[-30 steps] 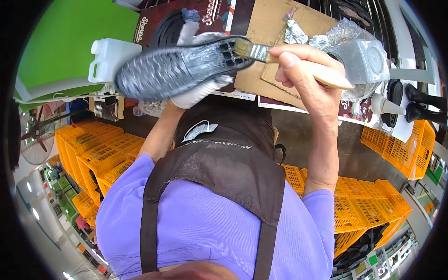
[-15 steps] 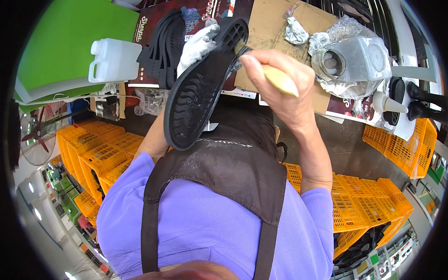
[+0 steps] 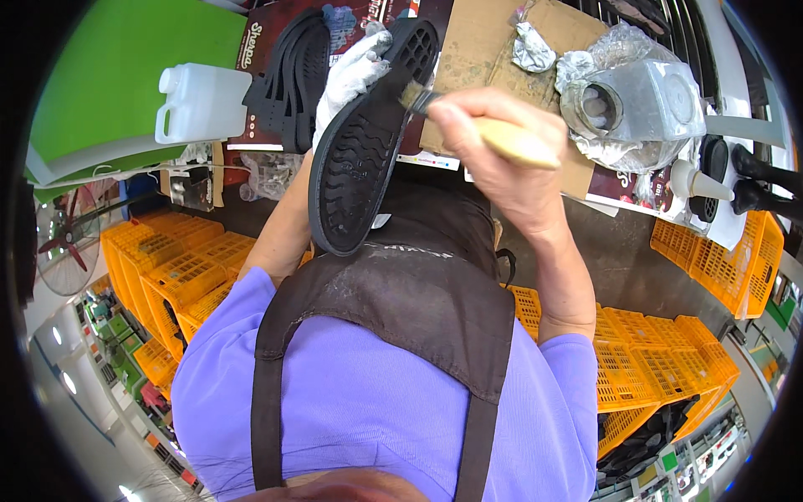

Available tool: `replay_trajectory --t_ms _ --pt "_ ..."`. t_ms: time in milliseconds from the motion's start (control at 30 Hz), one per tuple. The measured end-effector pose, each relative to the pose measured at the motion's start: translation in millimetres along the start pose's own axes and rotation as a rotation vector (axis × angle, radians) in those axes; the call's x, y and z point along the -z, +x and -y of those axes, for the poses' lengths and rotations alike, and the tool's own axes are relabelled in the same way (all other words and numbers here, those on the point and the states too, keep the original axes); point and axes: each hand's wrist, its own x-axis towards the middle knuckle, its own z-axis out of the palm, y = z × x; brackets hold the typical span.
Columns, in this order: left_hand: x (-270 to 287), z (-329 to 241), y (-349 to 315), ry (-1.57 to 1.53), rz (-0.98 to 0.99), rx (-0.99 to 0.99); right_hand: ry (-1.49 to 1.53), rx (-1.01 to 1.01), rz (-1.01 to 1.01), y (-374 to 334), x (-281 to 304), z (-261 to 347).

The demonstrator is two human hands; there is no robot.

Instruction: The person holds a black shoe insole in their left hand and uses a paintbrush in their right hand to apply a dark liquid coating to the insole's surface. They repeatedly dip the brush into a container and brush the insole, covering the textured bottom and edges.

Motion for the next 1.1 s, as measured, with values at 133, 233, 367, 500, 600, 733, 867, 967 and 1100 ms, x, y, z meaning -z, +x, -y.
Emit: replay_trajectory --t_ms 133,233,367,500,600,733,867,967,1100 --pt "5.6 -9.0 4.3 0.379 0.017 -0.326 -0.099 0.159 0.072 -6.6 -8.3 -0.2" --pt "5.1 -6.7 4.0 0.399 -0.113 -0.658 -0.034 0.057 0.147 -15.3 -8.8 3.1" --pt "7.2 -4.7 7.2 0.502 -0.138 -0.755 0.128 -0.151 0.247 -17.5 -6.9 11.4" --pt "8.0 -10.2 8.0 0.556 -0.134 -0.766 0.321 -0.456 0.285 -15.7 -3.3 14.8" --pt "9.4 -9.4 8.3 0.566 -0.133 -0.769 0.527 -0.647 0.302 -14.7 -2.6 3.3" --pt "8.1 -5.9 9.1 0.51 -0.144 -0.767 0.787 -0.69 0.271 -13.1 -10.8 -14.9" --pt "16.2 16.4 6.7 0.45 -0.027 -0.629 0.674 -0.622 0.214 -9.9 -8.6 -22.6" --pt "20.0 34.4 5.6 0.304 0.05 -0.299 0.542 -0.52 0.091 -5.9 -8.6 -18.8" --pt "12.6 30.5 8.2 0.223 -0.033 -0.082 0.399 -0.337 -0.06 -1.3 -7.5 -18.2"
